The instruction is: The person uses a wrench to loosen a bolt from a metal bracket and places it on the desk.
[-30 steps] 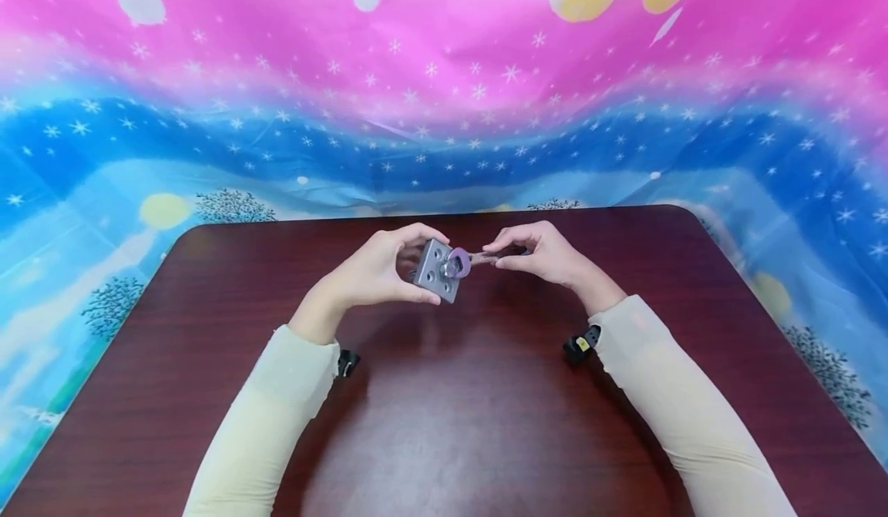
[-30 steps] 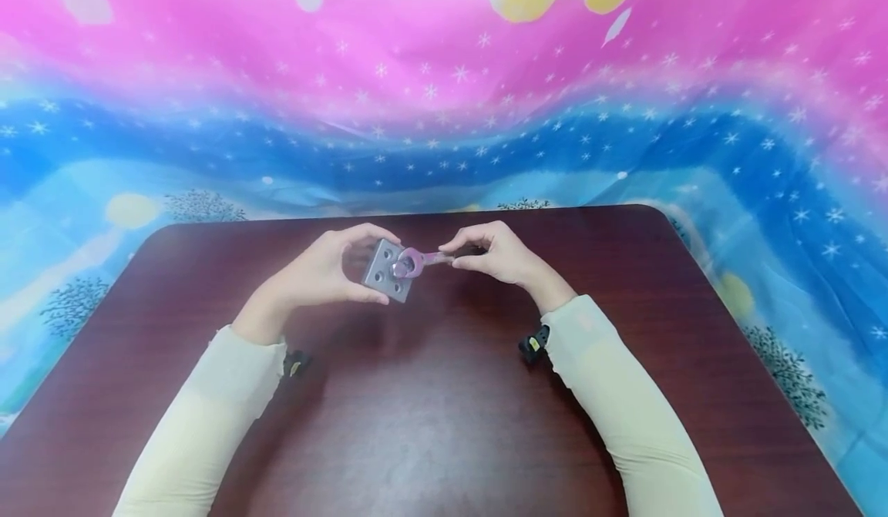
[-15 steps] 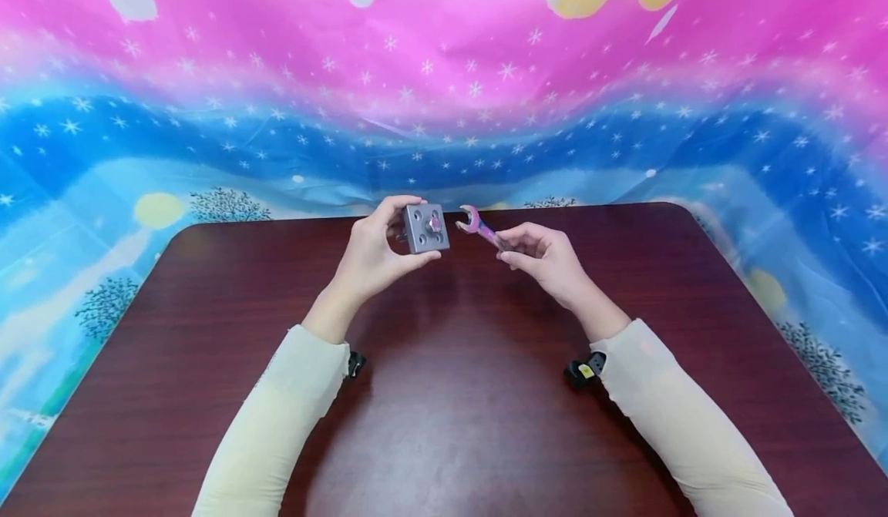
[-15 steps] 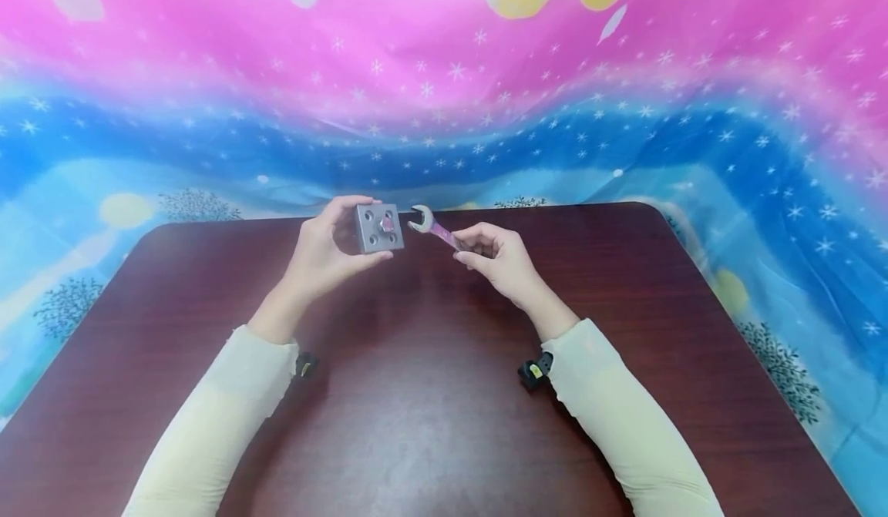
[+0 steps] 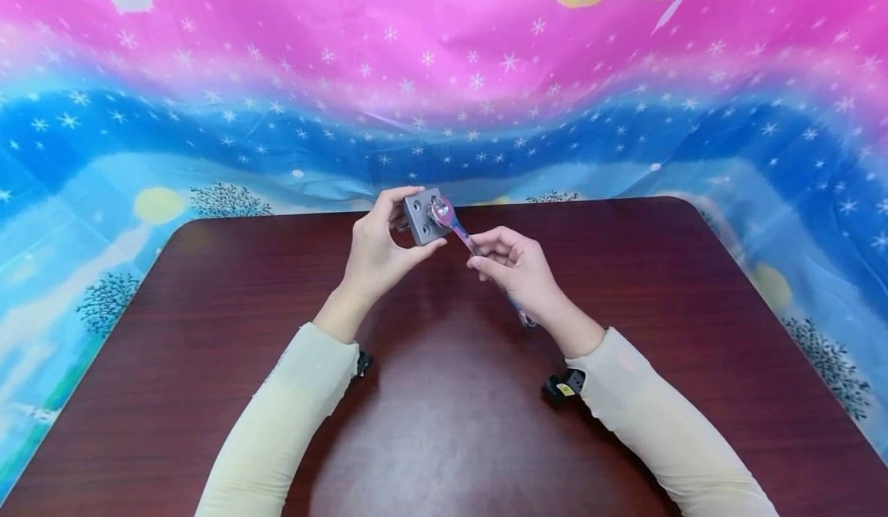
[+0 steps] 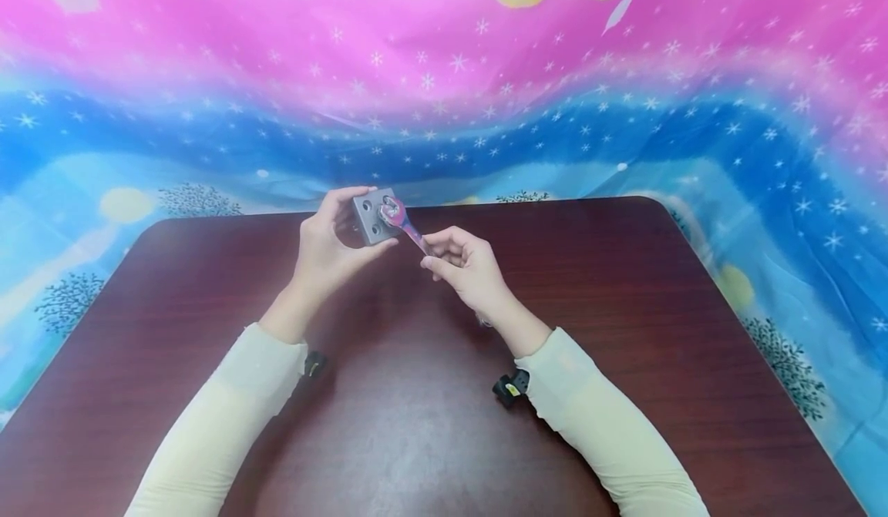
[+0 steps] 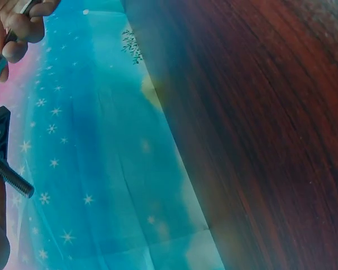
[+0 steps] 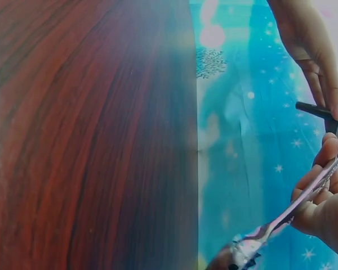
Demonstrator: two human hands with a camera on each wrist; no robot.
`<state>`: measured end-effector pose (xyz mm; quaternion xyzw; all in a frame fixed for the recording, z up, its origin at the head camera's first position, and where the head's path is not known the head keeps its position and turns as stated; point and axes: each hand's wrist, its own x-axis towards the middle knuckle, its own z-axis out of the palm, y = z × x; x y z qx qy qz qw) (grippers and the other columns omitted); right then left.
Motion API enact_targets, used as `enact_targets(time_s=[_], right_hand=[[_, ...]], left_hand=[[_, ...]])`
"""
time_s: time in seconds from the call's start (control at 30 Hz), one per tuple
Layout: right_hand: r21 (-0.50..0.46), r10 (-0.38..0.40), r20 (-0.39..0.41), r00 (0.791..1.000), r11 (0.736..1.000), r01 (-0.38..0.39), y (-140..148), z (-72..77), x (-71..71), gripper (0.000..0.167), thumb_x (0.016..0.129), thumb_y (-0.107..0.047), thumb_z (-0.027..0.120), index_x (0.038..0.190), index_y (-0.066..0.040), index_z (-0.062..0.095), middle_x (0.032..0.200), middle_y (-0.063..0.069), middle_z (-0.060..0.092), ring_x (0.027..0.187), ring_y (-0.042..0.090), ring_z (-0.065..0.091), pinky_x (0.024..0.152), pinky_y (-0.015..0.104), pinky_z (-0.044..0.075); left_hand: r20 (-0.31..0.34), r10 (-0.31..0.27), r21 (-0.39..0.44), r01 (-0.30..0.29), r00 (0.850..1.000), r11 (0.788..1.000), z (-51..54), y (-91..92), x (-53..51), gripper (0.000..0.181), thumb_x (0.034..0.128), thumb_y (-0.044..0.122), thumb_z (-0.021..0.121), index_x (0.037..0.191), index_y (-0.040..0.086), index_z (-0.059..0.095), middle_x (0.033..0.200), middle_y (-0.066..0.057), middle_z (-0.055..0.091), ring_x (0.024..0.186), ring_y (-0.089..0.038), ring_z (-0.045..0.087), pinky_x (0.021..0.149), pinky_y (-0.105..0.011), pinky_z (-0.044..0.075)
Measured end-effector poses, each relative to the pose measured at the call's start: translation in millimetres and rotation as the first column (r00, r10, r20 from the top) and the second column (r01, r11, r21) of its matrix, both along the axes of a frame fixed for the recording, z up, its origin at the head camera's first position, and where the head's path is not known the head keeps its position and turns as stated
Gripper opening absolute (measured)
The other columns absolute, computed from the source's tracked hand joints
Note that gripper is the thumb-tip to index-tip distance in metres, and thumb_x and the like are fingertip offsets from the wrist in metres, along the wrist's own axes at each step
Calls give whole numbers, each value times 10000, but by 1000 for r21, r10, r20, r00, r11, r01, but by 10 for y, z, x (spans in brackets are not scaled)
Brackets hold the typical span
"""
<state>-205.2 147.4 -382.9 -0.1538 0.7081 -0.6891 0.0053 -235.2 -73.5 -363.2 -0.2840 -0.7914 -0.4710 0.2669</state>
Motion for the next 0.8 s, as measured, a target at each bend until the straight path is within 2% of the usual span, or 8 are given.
enact_targets(time_s=[0.13, 0.3, 0.5, 0.67, 0.8], right_hand=[[-14, -1, 21, 1000, 1000, 1, -21, 8, 7, 292, 915, 65, 637, 1202, 101, 605, 864, -34, 701, 677, 79, 633, 637, 233, 562], [-10, -3, 6, 1000, 1000, 3, -58, -4, 19, 286, 911, 78, 635, 1193, 112, 603, 859, -37, 699, 677, 70, 641, 633, 211, 562], [5, -4, -5, 1000, 1000, 4, -99, -39, -1, 274, 908, 74, 641, 1181, 96, 618, 842, -56, 700, 653, 91, 624, 625, 217, 564], [25, -13, -31, 999, 1000, 13, -68, -56, -57, 263, 902, 69, 654, 1164, 87, 639, 905, -68, 725, 663, 89, 636, 623, 239, 568], [31, -3, -41, 999, 1000, 4, -18, -71, -109, 273, 885, 67, 680, 1156, 91, 655, 1019, 3, 748, 696, 87, 652, 632, 243, 573]], left_hand=[[-34, 5, 11, -5, 999, 1000, 2, 20, 2, 739, 688, 87, 910, 1312, 16, 521, 1252, -132, 673, 1019, -233, 728, 875, -292, 598], [-68, 33, 8, -32, 997, 999, -1, 38, 10, 740, 697, 83, 903, 1322, 2, 514, 1252, -140, 666, 1011, -237, 733, 877, -281, 595], [-78, 34, -5, -35, 996, 999, -12, 43, 8, 738, 713, 108, 897, 1333, 10, 508, 1257, -143, 657, 1019, -237, 732, 886, -280, 592], [-69, -4, 4, 5, 998, 1000, -18, 13, -23, 755, 688, 90, 910, 1325, 11, 512, 1251, -135, 668, 1016, -240, 733, 879, -299, 597], [-32, -60, -11, 60, 998, 998, -7, -38, -23, 753, 680, 82, 913, 1318, 26, 517, 1250, -126, 667, 1006, -232, 731, 874, -301, 600]])
